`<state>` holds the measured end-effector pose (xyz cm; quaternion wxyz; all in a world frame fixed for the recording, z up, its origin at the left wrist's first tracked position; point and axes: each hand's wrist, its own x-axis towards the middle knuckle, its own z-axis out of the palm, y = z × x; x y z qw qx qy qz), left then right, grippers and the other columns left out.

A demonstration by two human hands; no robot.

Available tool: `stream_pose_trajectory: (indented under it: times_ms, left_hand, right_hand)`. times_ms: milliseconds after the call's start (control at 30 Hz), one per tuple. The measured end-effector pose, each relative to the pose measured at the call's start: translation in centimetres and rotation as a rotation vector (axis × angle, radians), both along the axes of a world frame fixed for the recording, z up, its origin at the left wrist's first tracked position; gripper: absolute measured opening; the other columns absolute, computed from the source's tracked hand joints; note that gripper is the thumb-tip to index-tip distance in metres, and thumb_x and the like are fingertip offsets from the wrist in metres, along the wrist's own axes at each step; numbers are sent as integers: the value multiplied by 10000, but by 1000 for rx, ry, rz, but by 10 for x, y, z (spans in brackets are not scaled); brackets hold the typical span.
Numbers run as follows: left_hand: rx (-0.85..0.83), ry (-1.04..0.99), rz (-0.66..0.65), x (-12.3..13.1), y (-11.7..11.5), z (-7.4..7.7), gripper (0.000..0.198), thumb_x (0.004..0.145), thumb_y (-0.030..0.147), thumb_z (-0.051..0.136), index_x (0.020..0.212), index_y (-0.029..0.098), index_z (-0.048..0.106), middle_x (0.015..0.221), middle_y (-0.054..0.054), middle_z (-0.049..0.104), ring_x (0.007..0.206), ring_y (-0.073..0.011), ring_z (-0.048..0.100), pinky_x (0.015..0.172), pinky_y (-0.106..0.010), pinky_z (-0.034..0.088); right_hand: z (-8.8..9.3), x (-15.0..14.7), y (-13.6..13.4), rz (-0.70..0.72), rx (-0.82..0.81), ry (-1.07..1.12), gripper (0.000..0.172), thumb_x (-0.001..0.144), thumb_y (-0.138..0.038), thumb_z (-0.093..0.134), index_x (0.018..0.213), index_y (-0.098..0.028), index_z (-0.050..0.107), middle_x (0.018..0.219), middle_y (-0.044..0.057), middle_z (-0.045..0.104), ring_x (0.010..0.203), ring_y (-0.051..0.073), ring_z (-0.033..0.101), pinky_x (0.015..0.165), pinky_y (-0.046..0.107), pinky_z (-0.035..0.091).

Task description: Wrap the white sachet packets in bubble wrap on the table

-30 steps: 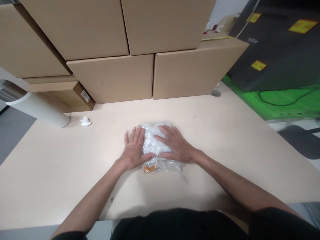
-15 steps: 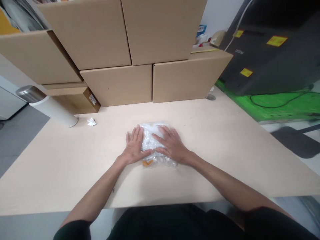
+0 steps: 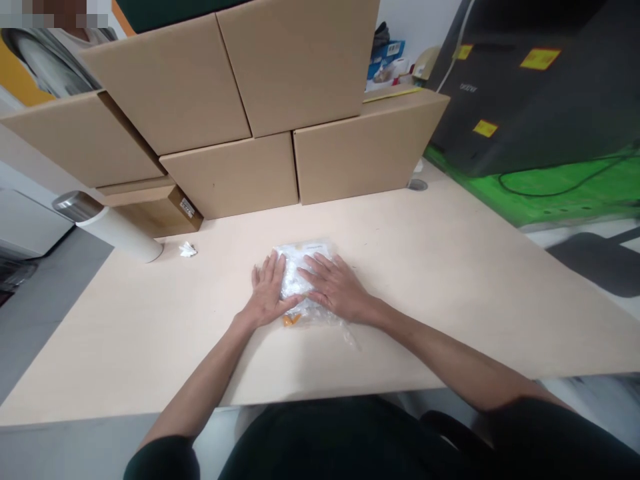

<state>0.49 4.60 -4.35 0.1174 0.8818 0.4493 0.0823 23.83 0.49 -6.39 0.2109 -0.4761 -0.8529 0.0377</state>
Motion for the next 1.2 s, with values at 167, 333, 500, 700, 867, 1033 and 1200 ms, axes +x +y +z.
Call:
stream_pose_trajectory:
  times_ms: [167,333,500,700,867,1033,1200]
  left_hand:
    - [55,5,13,1,-5,5,1003,873,729,444,1587,153,38,1635,-249,19,1510,-410,32,1151,-664,51]
    - [380,56,-82,8,-17,12,845,916,682,404,1568,176,222,1623,-186,214,1519,-358,90,1181,-610,-54]
    - [454,119,-101,15,-24,15,817,926,662,400,1558,166,251,1603,-159,289,1514,-321,158,1214,-550,-5]
    - [475,120,-107,14,-24,13,848,922,677,383,1556,136,229,1602,-167,286,1515,-316,154,1221,-541,1]
    - [429,91,-116,14,-23,12,857,927,657,403,1574,148,164,1610,-165,258,1517,-313,133,1226,-545,25]
    - [201,-81,-85,11,-23,12,828,982,599,317,1587,148,-24,1633,-184,133,1520,-301,90,1225,-535,124]
    - [-61,-156,-144,8,-27,21,876,963,632,348,1581,206,-105,1645,-151,9,1524,-288,19,1228,-524,125]
  right_hand:
    - [6,11,4,24,-134,177,604,980,-581,373,1520,-313,354,1621,62,287,1510,281,187,1196,589,161]
    - [8,27,10,-363,-303,737,743,933,-671,355,1525,-224,333,1582,143,346,1437,318,360,1163,536,299]
    - [4,34,13,-412,-456,953,747,879,-693,469,1462,-229,418,1463,136,518,1342,305,496,1137,511,351]
    - [6,34,15,-456,-527,1039,692,838,-678,542,1381,-251,513,1408,121,570,1278,303,548,1050,509,449]
    - [9,37,17,-446,-591,1175,558,789,-616,645,1210,-251,632,1159,72,687,1092,267,627,916,447,517]
    - [16,36,16,-387,-758,1423,416,726,-473,766,1054,-232,684,992,45,709,876,207,648,720,338,513]
    - [26,23,10,-162,-949,1531,286,709,-418,788,862,-195,696,823,29,689,711,160,616,660,309,509]
